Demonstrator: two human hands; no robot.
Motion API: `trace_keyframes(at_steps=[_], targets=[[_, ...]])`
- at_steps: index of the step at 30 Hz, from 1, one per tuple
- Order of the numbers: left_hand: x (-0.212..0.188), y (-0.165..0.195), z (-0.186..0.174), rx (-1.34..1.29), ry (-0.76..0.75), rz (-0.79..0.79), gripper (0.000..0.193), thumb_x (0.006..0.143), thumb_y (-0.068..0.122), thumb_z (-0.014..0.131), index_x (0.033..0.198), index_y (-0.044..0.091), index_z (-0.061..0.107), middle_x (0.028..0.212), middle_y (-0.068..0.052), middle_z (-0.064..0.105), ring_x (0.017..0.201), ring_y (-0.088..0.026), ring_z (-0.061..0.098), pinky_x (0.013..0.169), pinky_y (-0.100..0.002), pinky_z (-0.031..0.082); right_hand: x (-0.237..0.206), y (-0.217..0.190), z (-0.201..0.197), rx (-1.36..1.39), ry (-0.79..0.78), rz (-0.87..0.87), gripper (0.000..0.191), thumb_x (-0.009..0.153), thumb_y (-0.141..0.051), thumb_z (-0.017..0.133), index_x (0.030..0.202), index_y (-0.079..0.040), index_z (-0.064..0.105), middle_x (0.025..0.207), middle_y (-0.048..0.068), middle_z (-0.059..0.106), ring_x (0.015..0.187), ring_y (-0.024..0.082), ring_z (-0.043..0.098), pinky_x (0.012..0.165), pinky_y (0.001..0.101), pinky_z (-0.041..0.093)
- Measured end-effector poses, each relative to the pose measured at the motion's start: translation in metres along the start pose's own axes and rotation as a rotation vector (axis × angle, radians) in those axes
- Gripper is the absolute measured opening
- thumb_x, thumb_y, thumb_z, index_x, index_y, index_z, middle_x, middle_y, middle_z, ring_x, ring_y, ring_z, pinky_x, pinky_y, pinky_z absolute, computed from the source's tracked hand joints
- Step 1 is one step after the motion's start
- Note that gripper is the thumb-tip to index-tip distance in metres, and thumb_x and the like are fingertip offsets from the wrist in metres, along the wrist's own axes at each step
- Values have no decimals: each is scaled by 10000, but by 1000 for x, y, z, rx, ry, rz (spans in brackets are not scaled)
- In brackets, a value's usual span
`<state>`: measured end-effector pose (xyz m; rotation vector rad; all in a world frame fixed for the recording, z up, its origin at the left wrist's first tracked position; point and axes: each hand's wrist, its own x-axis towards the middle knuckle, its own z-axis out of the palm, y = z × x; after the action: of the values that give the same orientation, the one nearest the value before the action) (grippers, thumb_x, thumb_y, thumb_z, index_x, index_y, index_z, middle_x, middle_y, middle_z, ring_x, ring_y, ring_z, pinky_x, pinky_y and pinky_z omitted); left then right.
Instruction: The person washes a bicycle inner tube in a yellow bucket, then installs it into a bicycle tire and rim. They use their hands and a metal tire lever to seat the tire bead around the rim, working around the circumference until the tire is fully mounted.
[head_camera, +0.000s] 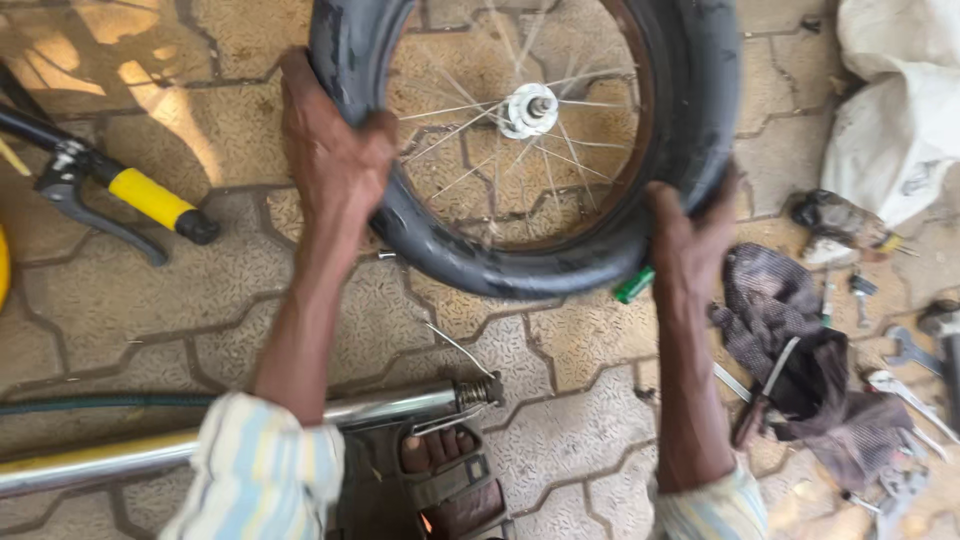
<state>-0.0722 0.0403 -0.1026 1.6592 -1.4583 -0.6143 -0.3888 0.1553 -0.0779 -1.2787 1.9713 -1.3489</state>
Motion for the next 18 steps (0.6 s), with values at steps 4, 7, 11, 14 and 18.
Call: trace_keyframes(at_steps=[4,7,11,14,18], targets=[[-36,1,-8,-169,-80,-228,646,770,15,703,1333,-41,394,1086,-227,648,788,-310,729,685,-507,640,-1,4,-19,-27,95,48,755,860,-142,630,1573,2,429,1201,271,609,966,323,602,931,537,602],[-46,-2,-4,-273,3,-34,677,834,-26,653,1406,-95,298,1092,-272,621,851,-304,728,748,-486,635,6,21,-12,-230,-25,-188,802,928,-49,638,1589,32,191,1457,321,464,1291,399,542,1138,547,513],[-35,-10,-1,-218,-109,-249,571,829,11,608,1334,-50,349,986,-211,659,639,-288,696,586,-435,588,0,31,4,-107,-23,68,827,920,-144,638,1634,-23,237,1371,219,595,1145,314,666,1008,489,577],[-39,-13,3,-218,-86,-218,562,836,9,603,1334,-41,346,949,-195,664,639,-276,709,603,-411,589,-4,28,9,-66,-5,97,794,923,-156,637,1627,-25,294,1338,223,626,1104,302,666,1005,491,597],[-45,-19,12,-195,-32,-162,542,902,15,633,1378,-12,375,957,-194,693,750,-277,737,727,-421,589,-4,23,11,-100,40,132,795,918,-173,658,1614,-35,299,1309,201,627,1082,279,663,976,464,601]])
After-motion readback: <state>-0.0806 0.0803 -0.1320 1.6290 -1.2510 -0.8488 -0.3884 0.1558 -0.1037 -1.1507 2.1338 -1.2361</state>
